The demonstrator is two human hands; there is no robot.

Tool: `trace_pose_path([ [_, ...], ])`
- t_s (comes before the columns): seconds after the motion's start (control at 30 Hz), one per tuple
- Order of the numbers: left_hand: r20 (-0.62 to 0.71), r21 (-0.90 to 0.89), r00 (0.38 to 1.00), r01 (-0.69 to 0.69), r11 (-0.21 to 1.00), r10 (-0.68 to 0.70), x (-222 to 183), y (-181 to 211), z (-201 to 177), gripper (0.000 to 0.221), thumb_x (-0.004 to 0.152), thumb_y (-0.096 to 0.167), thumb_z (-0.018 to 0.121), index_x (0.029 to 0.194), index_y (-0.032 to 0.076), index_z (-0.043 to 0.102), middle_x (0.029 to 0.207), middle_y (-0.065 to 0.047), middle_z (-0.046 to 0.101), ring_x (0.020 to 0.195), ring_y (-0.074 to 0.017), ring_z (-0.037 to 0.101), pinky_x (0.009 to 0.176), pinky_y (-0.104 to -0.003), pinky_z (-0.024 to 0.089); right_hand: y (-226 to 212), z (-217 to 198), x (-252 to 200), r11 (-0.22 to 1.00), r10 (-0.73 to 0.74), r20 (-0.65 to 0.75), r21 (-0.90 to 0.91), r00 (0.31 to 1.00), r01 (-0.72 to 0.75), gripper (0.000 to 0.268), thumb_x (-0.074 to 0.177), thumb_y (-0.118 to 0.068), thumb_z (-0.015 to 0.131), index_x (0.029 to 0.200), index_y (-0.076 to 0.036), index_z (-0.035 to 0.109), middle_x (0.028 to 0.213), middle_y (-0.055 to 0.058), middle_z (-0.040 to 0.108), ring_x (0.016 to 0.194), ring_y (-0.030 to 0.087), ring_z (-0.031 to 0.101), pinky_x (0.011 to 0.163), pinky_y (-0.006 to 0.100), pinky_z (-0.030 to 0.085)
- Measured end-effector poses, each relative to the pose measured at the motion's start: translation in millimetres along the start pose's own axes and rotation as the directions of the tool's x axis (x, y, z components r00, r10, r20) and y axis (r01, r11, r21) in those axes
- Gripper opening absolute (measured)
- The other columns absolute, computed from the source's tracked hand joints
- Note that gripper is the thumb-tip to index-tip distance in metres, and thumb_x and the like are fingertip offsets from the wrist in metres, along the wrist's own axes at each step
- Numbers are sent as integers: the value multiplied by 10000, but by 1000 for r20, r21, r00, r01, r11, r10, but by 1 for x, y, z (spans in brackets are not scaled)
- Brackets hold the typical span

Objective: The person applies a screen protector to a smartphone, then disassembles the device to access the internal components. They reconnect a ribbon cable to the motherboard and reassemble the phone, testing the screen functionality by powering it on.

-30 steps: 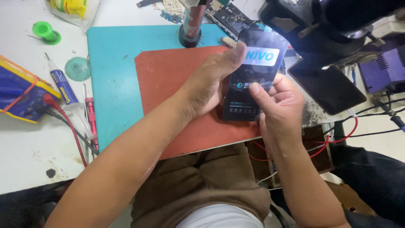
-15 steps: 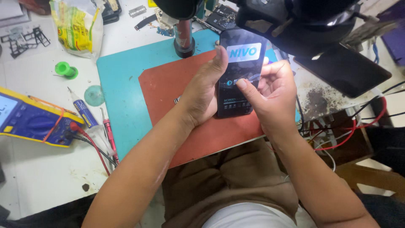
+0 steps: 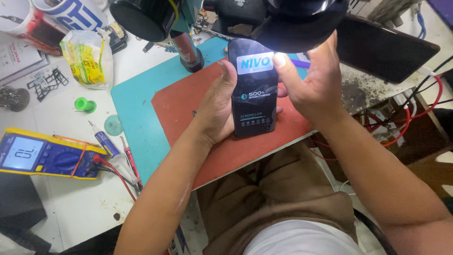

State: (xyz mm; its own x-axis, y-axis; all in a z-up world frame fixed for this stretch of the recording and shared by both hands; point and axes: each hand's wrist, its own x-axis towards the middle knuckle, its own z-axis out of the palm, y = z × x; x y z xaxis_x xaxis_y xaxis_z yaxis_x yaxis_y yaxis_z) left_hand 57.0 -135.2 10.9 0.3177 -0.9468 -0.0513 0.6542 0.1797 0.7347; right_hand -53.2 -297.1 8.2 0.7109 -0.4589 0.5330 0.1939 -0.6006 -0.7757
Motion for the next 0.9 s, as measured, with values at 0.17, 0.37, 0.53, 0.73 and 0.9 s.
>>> trace_pose_path([
  [0.17, 49, -9, 999, -2, 1000, 2, 0, -1, -2, 848, 993, 681, 503, 1476, -15, 463, 1316, -228, 636, 1182, -339, 672, 980, -541, 610, 2, -5, 26, 977, -207, 91, 80, 974, 200, 190, 1075, -74, 791, 1200, 8, 673, 1148, 99, 720, 1051, 178, 700, 932, 318, 574],
  [0.37, -30, -12, 1000, -8, 1000, 7, 1, -9, -13, 771, 995, 637, 501, 1457, 21, 450, 1301, -150, 616, 1191, -290, 645, 1015, -545, 605, -11, 4, 27, 963, -269, -2, 30, 963, 269, 156, 989, -54, 806, 1111, -29, 712, 1096, 112, 731, 1009, 234, 714, 939, 347, 546],
  [0.53, -29, -71, 999, -40, 997, 38, 3, -12, -18, 827, 1030, 658, 486, 1490, -30, 474, 1382, -176, 614, 1234, -257, 638, 1077, -437, 555, -32, 10, -11, 882, -351, -8, -340, 936, 328, 161, 781, -86, 892, 841, -116, 745, 974, 75, 654, 978, 278, 569, 977, 435, 369],
  [0.73, 42, -43, 998, -41, 998, 43, 3, -10, -16, 707, 1019, 512, 593, 1455, -36, 499, 1427, -214, 618, 1230, -278, 670, 1065, -450, 562, -22, 15, -50, 850, -363, 47, -391, 930, 352, 138, 878, -128, 865, 935, -198, 761, 1124, -36, 620, 1143, 247, 535, 994, 418, 335],
  [0.9, 14, 152, 997, -73, 986, 72, 0, -1, -6, 433, 1068, 149, 629, 1439, -42, 514, 1423, -236, 624, 1264, -298, 663, 1110, -448, 554, -25, 14, -63, 830, -399, 142, -363, 906, 423, 179, 844, -116, 837, 990, -192, 767, 1147, -19, 622, 1154, 241, 560, 973, 423, 340],
])
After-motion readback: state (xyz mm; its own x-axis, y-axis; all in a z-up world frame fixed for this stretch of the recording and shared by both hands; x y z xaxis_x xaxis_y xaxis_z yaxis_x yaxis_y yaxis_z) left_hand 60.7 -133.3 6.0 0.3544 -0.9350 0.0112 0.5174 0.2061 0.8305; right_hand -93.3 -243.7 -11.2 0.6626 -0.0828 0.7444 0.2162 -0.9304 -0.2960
